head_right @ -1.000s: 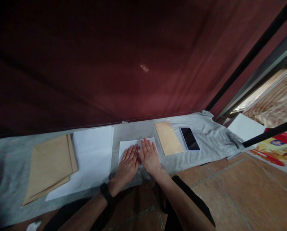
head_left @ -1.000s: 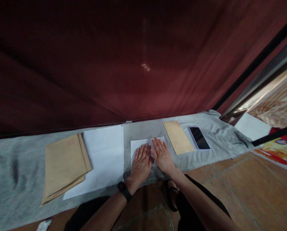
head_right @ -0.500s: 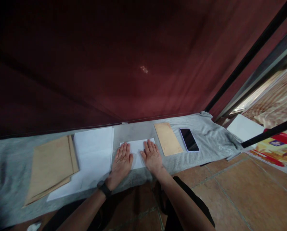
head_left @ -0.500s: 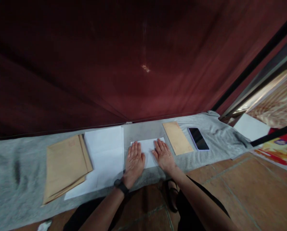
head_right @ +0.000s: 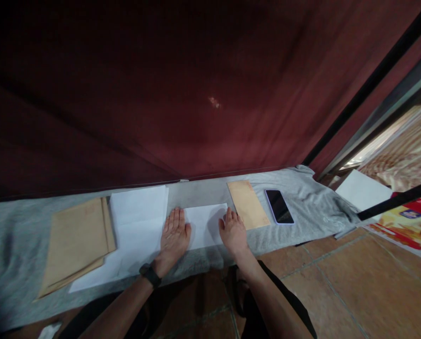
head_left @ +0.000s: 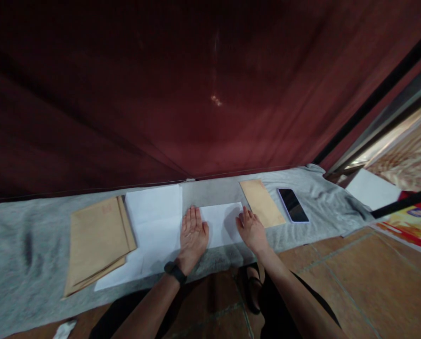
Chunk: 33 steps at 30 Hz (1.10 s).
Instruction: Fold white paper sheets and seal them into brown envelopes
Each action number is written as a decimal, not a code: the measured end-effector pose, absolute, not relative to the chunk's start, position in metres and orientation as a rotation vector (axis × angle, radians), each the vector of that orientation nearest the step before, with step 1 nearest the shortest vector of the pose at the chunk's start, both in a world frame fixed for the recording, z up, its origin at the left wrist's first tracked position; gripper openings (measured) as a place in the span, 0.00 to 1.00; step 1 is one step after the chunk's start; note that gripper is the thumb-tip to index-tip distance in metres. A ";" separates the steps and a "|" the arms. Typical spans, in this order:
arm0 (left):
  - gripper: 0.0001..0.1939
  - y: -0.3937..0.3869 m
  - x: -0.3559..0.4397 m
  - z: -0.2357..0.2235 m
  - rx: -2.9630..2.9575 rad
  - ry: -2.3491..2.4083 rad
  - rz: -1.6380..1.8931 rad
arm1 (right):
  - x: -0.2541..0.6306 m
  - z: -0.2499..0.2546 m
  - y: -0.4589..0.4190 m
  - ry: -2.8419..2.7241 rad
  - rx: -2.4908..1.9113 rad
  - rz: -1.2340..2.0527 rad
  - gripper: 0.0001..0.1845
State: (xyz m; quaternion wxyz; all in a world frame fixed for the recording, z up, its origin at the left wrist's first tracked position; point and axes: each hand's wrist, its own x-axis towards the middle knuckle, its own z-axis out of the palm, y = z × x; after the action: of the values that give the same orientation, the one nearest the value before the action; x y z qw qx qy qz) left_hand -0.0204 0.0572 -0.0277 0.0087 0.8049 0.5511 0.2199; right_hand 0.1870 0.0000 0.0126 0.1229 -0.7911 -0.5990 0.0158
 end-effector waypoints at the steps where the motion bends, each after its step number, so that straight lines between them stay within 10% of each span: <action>1: 0.31 0.057 -0.020 -0.028 2.505 1.722 0.700 | 0.187 0.018 -0.001 -1.732 -2.346 0.077 0.28; 16: 0.32 0.062 -0.020 -0.023 2.306 1.674 0.739 | 0.215 0.020 0.012 -1.470 -2.090 0.484 0.10; 33: 0.22 0.099 -0.059 0.044 1.711 1.287 1.261 | 0.165 0.074 -0.045 -2.321 -0.983 -0.175 0.13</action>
State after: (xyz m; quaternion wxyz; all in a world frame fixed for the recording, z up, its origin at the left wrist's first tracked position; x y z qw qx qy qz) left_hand -0.0593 0.0988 0.0441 0.3224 0.6518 0.4904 0.4803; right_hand 0.1646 -0.0450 0.0743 0.3026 -0.3709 -0.8755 -0.0660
